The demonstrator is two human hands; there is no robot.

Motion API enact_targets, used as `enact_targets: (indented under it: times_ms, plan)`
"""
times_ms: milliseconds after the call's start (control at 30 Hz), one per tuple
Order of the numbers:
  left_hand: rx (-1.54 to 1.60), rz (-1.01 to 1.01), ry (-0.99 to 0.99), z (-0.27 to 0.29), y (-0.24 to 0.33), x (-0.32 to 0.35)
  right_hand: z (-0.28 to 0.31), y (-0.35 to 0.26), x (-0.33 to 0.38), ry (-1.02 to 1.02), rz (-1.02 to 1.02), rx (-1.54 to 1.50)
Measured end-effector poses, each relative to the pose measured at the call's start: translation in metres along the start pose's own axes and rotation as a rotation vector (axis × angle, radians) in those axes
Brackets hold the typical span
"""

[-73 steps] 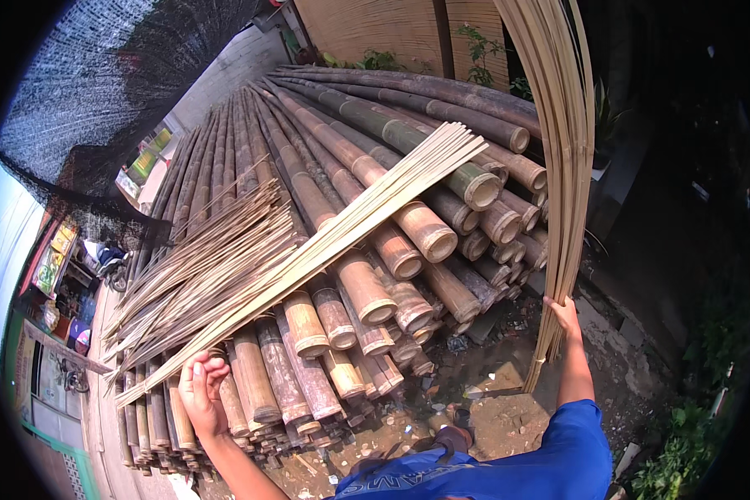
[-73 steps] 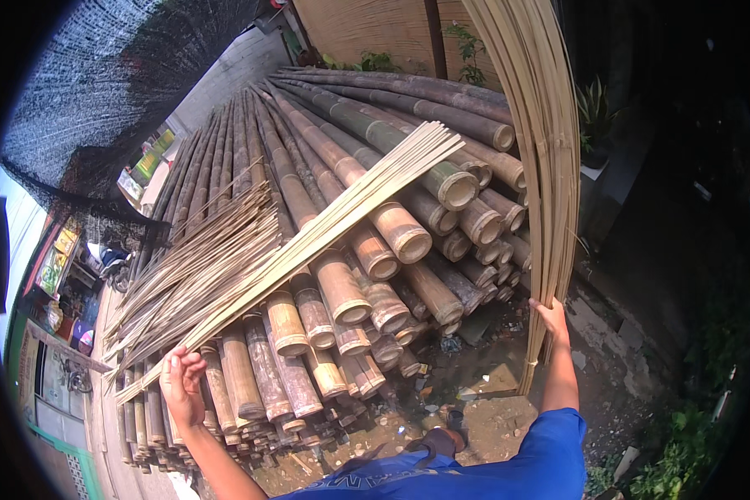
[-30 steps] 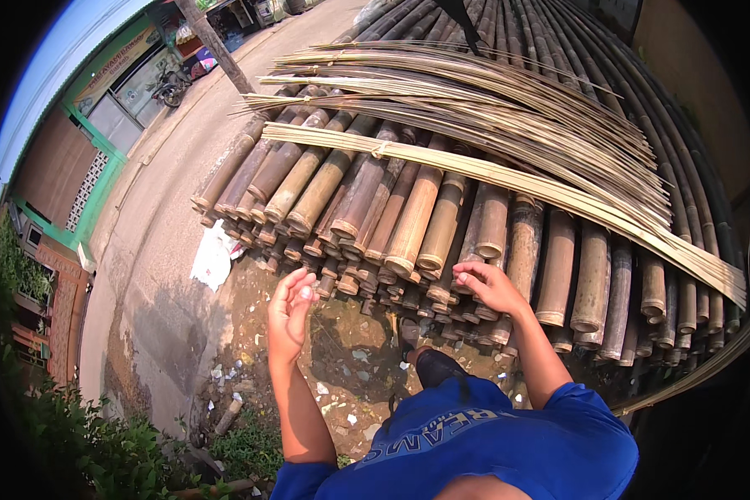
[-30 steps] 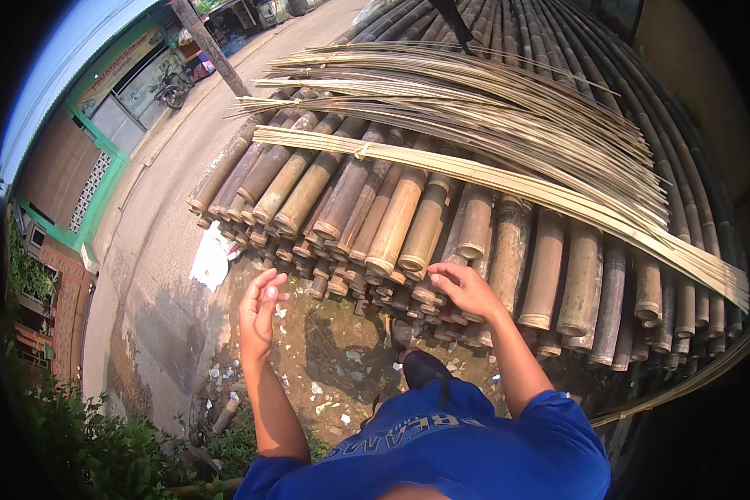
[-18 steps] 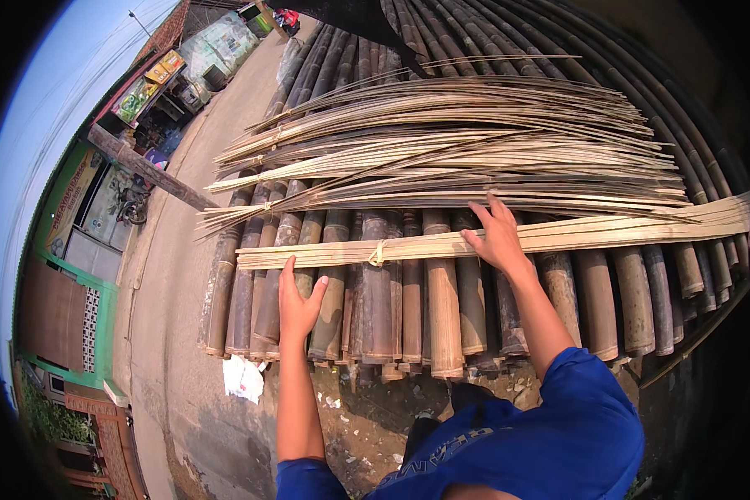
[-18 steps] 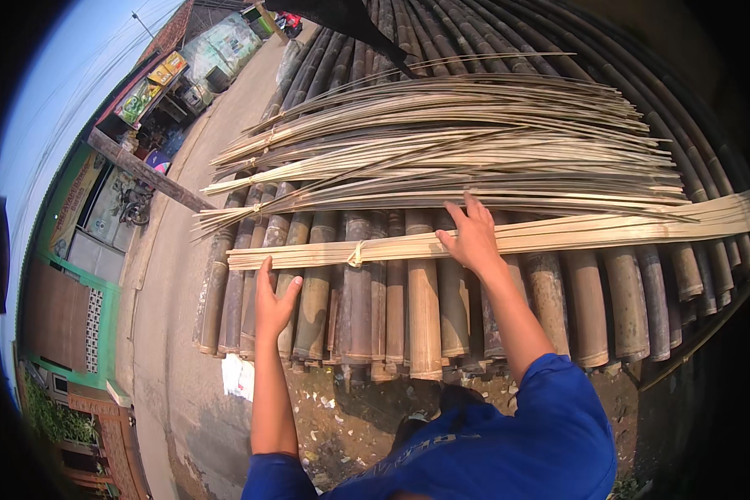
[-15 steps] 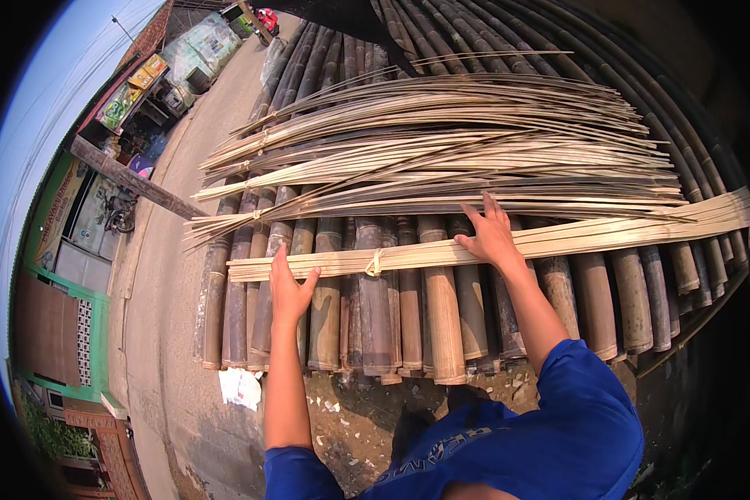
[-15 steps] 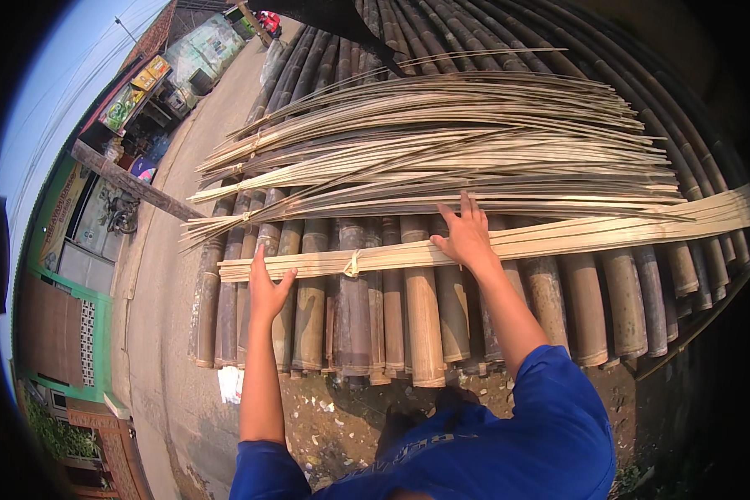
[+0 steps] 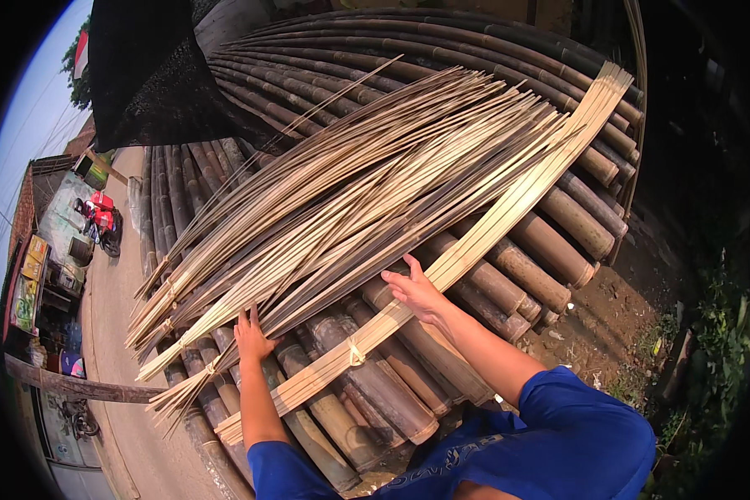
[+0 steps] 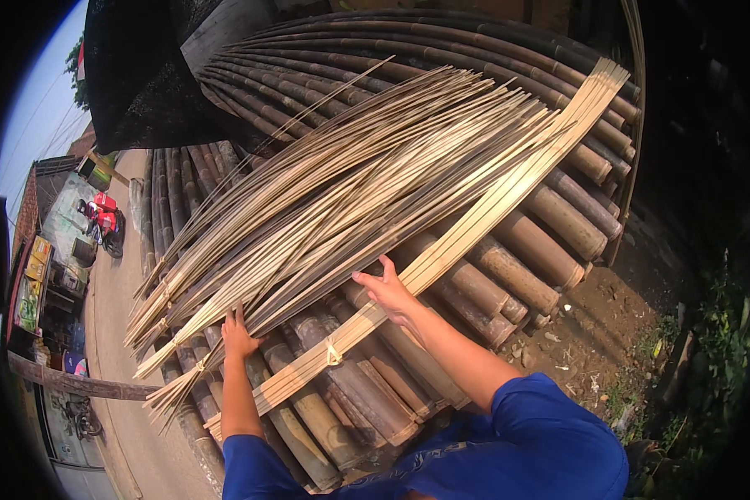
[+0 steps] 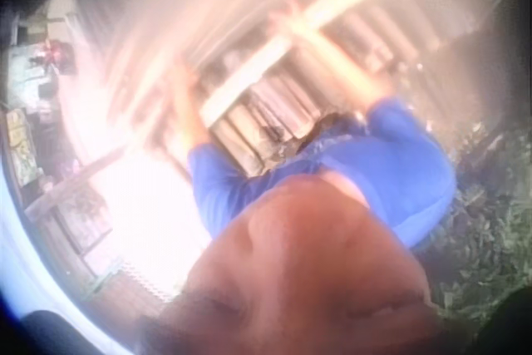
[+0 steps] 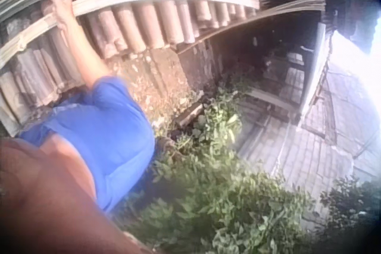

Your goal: The person picks up bundles of thin bamboo strips from a large stack of bamboo poles and places them on top of the stack. The person repeatedly lifts and arranges the strips, then carries a bundle toward a covered area with a parked motorcycle.

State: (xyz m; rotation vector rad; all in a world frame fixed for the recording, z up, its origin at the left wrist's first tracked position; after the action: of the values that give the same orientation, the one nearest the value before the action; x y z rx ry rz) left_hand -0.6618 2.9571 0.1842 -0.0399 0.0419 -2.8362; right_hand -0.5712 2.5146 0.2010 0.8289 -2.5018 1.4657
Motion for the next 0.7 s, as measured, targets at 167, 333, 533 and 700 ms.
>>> enact_targets:
  times_ms: [167, 333, 533, 700]
  plan:
    - [0.079, -0.155, 0.18, 0.0, 0.0, -0.038, -0.002, 0.042, -0.106, 0.471, -0.035, -0.417]
    - [0.061, -0.104, 0.208, -0.015, -0.027, -0.04, -0.042, 0.058, -0.209, 0.461, 0.236, -0.563]
    - [-0.03, -0.028, 0.265, -0.025, -0.061, -0.116, -0.086, 0.025, -0.308, 0.404, 0.186, -0.47]
    - [0.01, -0.065, 0.227, -0.02, -0.022, -0.193, -0.027, -0.022, -0.346, 0.043, -0.017, -0.087]
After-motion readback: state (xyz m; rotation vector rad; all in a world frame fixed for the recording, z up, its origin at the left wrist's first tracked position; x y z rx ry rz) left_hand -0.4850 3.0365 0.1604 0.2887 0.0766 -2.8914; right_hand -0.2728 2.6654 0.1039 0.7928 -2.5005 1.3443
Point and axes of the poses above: each hand's wrist, its own x-axis away from the middle knuckle, its own z-axis out of the back of the hand, y = z × x, the point moved 4 cm from there along -x, towards the middle knuckle, and after that the axes turned 1 degree about -y, right-handed, at the moved point
